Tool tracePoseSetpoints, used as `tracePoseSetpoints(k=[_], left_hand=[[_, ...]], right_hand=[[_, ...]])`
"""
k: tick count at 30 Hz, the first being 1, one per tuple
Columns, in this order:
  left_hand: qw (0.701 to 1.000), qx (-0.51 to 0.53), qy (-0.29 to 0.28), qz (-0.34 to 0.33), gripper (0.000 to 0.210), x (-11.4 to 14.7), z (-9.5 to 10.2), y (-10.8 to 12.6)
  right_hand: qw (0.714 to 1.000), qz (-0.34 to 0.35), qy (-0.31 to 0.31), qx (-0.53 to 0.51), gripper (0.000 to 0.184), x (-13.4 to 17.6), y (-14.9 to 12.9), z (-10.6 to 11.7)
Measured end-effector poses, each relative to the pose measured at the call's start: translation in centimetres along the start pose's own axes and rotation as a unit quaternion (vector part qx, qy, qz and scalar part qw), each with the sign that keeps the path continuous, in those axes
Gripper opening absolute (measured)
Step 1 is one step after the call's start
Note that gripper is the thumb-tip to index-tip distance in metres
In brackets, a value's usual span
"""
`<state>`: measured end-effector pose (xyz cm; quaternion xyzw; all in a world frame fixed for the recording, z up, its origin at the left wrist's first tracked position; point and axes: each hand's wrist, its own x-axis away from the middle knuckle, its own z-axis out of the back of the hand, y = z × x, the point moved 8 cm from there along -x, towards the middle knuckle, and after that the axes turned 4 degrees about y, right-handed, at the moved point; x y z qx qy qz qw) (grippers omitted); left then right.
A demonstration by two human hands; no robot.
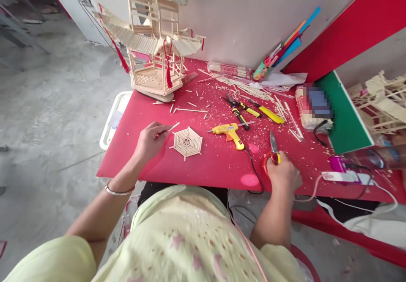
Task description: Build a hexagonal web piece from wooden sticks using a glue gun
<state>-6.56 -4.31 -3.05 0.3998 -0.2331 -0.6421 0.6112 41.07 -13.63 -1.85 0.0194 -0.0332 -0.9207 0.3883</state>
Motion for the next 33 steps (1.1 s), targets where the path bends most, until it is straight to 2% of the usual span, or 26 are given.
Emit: tracePoseSetpoints(k=[4, 7, 9, 11, 14, 15, 17, 20, 23, 27, 33], left_hand=[[0.999, -0.033, 0.012, -0.034, 0.027, 0.5, -0.1, -0.2], [0.998, -0.039, 0.012, -0.046, 0.027, 0.3, -0.4, -0.2], [0.997, -0.051, 0.007, -0.052, 0.029, 0.3, -0.8, -0.1], [0.997, -0.062, 0.0, -0.054, 0.031, 0.4, -1.1, 0.0], [0.996, -0.078, 0.001, -0.043, 0.029, 0.5, -1.2, 0.1], [0.996, -0.081, 0.005, -0.038, 0.028, 0.5, -1.2, 0.1], [0.996, -0.082, 0.016, -0.033, 0.026, 0.6, -1.1, 0.2], [0.995, -0.086, 0.021, -0.04, 0.025, 0.5, -1.1, 0.3], [0.994, -0.098, 0.024, -0.049, 0.025, 0.4, -1.2, 0.3], [0.992, -0.108, 0.023, -0.065, 0.026, 0.3, -1.5, 0.4], [0.989, -0.116, 0.017, -0.085, 0.026, 0.2, -2.0, 0.6]], right_hand=[[0.999, 0.027, 0.032, 0.004, 0.057, 0.5, -0.5, 1.0], [0.991, 0.047, 0.115, -0.056, 0.052, 0.9, -1.5, 2.7], [0.969, 0.099, 0.179, -0.136, 0.048, 1.8, -3.6, 4.0], [0.93, 0.205, 0.199, -0.231, 0.043, 3.6, -7.2, 4.7], [0.85, 0.384, 0.14, -0.331, 0.036, 7.5, -14.0, 4.8], [0.831, 0.422, 0.12, -0.343, 0.033, 8.8, -16.0, 4.7], [0.81, 0.471, 0.085, -0.34, 0.031, 10.8, -19.2, 4.4], [0.795, 0.514, 0.055, -0.317, 0.029, 12.8, -22.3, 3.9], [0.79, 0.542, 0.054, -0.281, 0.029, 13.6, -24.1, 3.6], [0.799, 0.554, 0.062, -0.226, 0.027, 13.9, -25.6, 3.1], [0.789, 0.576, 0.038, -0.213, 0.028, 14.2, -26.6, 2.4]])
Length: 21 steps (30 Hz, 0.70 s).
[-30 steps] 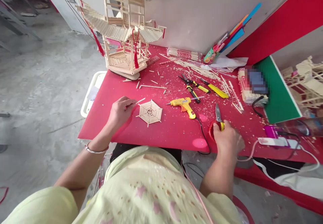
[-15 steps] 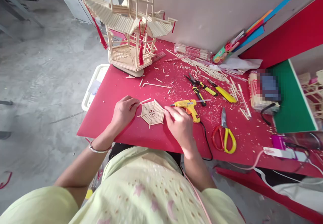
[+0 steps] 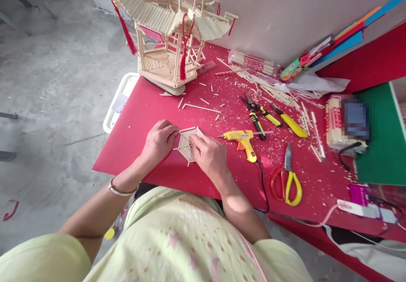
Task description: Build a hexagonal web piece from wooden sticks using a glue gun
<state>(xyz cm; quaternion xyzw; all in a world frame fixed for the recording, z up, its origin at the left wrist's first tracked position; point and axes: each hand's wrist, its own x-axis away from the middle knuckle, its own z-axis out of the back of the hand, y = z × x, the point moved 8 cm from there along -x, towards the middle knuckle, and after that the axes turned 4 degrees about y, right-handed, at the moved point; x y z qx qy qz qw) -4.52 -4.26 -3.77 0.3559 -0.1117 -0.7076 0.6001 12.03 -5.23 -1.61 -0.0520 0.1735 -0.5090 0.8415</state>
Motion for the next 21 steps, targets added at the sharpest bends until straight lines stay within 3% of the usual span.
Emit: tracePoseSetpoints(k=[21], left_hand=[[1.0, 0.011, -0.017, -0.018, 0.028, -0.19, -0.41, -0.05]], right_hand=[[1.0, 0.006, -0.012, -0.011, 0.032, 0.01, 0.44, -1.13]])
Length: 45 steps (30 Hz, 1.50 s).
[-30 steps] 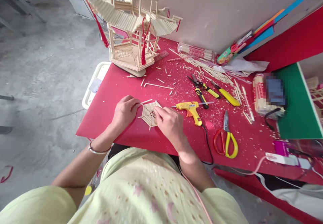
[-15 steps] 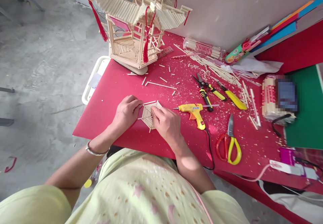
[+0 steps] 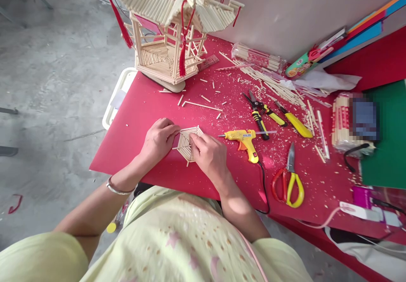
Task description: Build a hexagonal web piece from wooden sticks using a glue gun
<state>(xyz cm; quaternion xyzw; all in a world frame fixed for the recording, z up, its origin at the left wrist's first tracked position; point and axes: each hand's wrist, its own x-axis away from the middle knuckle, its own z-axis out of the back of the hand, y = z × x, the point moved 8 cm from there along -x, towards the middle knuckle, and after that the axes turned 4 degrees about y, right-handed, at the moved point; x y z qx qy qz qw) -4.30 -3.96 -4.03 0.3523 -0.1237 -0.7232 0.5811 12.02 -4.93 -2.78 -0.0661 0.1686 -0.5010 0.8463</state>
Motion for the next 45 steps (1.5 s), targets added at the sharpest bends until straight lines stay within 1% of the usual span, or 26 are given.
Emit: tracePoseSetpoints(k=[12, 21, 33, 38, 45], left_hand=[[1.0, -0.006, -0.016, -0.005, 0.03, 0.0, -0.22, 0.22], [1.0, -0.007, -0.013, -0.014, 0.031, -0.16, -0.1, 0.33], [1.0, -0.009, -0.01, -0.011, 0.033, -0.26, -0.25, 0.11], [1.0, -0.008, -0.004, -0.021, 0.032, -0.23, -0.16, 0.17], [1.0, -0.011, -0.015, -0.016, 0.031, -0.2, -0.49, -0.18]], right_hand=[[1.0, -0.008, -0.011, -0.006, 0.037, -0.06, 0.16, -0.33], [0.999, -0.014, -0.03, 0.002, 0.044, -0.27, 0.01, -0.53], [0.999, -0.018, -0.037, 0.007, 0.045, -0.47, -0.21, -0.82], [0.999, -0.017, -0.037, 0.014, 0.045, -0.56, -0.4, -0.68], [0.999, -0.019, -0.039, 0.015, 0.046, -0.66, -0.55, -0.7]])
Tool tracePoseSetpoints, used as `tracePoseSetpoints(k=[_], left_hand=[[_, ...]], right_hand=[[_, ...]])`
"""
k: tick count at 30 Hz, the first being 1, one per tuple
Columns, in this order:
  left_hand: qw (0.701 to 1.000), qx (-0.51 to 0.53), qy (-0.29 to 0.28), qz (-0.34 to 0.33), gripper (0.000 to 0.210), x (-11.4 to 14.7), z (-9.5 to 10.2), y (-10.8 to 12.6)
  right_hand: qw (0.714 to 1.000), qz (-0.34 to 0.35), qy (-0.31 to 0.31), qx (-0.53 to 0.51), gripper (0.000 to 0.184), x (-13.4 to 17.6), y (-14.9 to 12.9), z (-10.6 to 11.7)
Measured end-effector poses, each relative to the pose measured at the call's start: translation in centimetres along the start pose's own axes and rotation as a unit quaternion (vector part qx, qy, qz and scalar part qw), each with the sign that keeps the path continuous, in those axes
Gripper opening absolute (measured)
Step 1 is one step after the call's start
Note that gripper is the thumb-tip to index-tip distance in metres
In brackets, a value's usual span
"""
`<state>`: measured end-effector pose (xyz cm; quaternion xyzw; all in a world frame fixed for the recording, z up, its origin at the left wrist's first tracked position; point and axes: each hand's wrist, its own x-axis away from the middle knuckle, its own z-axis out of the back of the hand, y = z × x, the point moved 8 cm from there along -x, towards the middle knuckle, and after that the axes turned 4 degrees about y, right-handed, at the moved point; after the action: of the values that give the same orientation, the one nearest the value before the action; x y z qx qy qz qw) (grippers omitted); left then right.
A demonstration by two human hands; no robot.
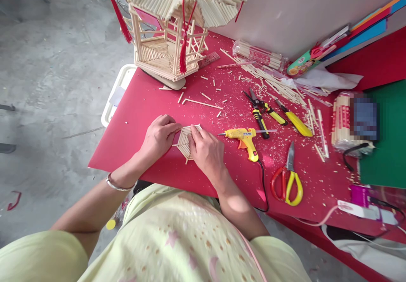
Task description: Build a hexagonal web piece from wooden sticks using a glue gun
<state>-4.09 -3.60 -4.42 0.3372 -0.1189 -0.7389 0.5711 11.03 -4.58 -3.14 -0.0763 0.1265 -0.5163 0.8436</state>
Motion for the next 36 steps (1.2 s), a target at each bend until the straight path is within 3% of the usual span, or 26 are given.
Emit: tracePoseSetpoints(k=[12, 36], left_hand=[[1.0, 0.012, 0.019, 0.004, 0.026, -0.19, 0.08, 0.24], [0.999, 0.03, 0.019, -0.003, 0.024, -0.34, 0.23, 0.34]], right_hand=[[1.0, -0.009, -0.029, 0.005, 0.046, -0.08, -0.05, -0.22], [1.0, -0.007, -0.019, -0.009, 0.047, -0.07, 0.0, -0.18]])
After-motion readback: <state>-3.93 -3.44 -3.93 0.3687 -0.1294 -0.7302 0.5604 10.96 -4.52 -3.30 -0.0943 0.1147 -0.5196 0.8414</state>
